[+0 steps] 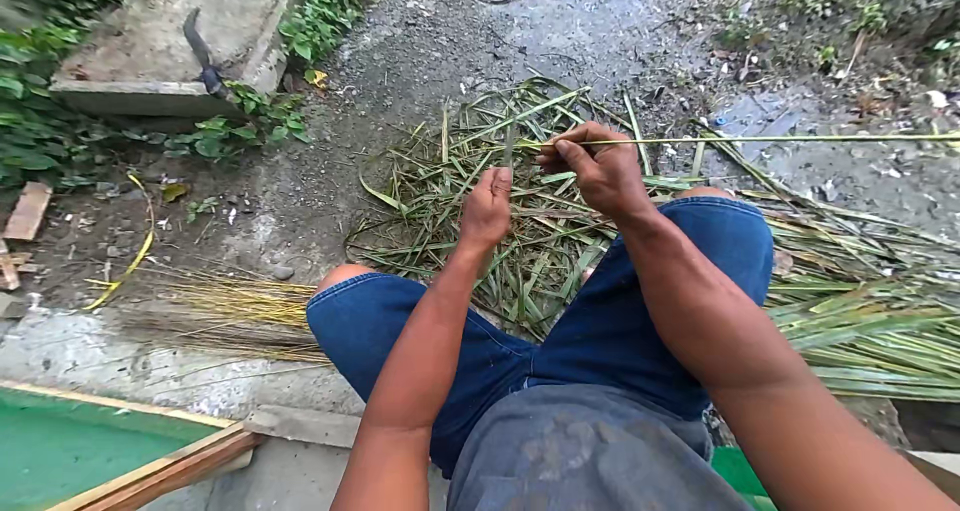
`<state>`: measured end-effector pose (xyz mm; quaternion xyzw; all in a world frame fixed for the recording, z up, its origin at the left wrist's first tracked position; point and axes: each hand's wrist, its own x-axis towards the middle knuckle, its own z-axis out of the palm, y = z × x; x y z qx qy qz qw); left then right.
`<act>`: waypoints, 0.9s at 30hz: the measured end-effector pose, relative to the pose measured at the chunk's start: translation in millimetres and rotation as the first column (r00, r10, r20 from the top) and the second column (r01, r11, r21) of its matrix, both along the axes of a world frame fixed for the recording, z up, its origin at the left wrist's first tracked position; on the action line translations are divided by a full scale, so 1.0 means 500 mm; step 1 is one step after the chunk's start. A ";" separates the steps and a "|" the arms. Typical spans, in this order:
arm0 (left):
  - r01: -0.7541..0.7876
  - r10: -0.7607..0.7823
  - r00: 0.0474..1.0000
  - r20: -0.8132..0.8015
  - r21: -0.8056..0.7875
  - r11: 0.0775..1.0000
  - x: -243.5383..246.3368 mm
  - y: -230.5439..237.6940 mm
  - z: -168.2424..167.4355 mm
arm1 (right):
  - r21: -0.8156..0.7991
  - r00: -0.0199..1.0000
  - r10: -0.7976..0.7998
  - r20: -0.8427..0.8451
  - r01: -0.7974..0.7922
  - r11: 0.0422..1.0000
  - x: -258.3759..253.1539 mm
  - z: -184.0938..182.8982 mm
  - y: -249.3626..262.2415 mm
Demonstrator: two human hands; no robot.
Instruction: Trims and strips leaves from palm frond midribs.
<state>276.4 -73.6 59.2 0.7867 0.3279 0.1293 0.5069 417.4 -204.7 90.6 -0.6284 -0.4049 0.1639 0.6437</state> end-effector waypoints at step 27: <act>-0.137 0.144 0.989 0.038 -0.161 0.977 0.004 0.028 -0.041 | 0.044 0.980 -0.059 -0.188 0.068 0.997 0.013 0.006 -0.001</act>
